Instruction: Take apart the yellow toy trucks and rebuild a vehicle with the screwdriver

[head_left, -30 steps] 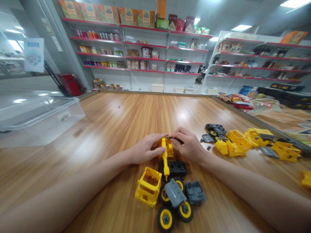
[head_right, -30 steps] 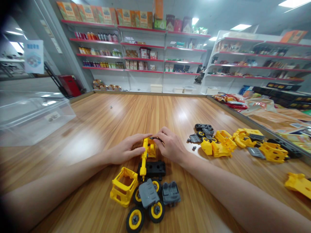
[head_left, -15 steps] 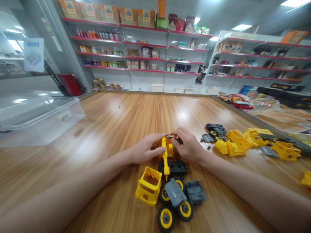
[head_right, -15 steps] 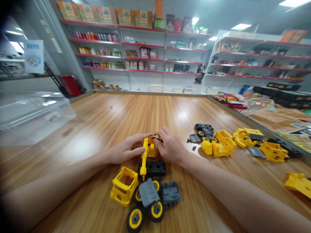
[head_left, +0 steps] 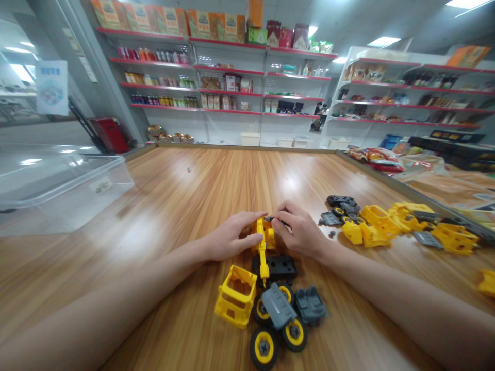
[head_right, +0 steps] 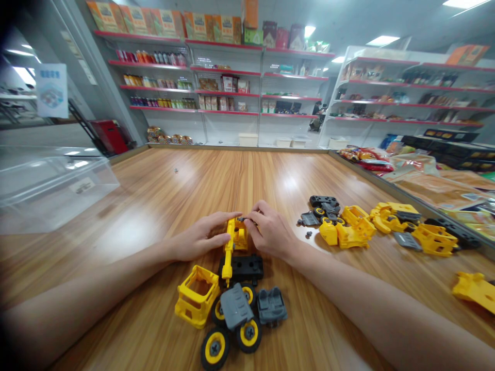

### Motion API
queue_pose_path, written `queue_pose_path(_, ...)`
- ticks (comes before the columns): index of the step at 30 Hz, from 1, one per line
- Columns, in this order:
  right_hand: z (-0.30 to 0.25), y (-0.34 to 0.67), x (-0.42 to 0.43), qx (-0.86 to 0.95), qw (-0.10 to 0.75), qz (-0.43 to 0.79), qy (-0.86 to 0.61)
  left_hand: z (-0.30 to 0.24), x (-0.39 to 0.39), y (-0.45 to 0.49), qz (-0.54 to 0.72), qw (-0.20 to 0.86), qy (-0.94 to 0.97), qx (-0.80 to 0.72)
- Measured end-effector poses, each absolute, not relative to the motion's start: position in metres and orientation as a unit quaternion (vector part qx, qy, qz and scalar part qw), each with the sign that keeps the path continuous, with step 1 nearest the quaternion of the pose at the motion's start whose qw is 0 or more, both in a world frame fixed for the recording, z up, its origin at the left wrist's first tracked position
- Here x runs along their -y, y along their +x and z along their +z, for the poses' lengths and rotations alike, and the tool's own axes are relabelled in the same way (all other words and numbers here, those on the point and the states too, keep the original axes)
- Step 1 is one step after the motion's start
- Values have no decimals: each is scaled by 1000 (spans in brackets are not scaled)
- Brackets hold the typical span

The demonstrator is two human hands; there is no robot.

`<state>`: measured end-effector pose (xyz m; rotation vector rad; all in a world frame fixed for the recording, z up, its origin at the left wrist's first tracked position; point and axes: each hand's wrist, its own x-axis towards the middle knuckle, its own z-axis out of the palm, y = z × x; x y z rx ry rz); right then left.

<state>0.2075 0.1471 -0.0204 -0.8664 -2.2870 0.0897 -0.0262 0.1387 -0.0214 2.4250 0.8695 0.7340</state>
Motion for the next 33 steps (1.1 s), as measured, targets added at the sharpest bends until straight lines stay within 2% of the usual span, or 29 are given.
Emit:
queue_pose_path(13, -22, 207, -146, 875, 339, 37, -345, -22, -140, -26, 270, 241, 882, -302)
queue_pose_path(20, -26, 205, -149, 863, 364, 47, -346, -22, -140, -26, 273, 243, 882, -299)
queue_pose_path(26, -7, 213, -145, 866, 378, 64, -321, -24, -140, -27, 265, 227, 884, -311)
queue_pose_path(29, 13, 217, -138, 901, 339, 110, -246, -24, -140, -28, 265, 226, 884, -312)
queue_pose_path(33, 33, 218, -127, 946, 239, 192, -101, -24, -141, -29, 272, 230, 884, -303)
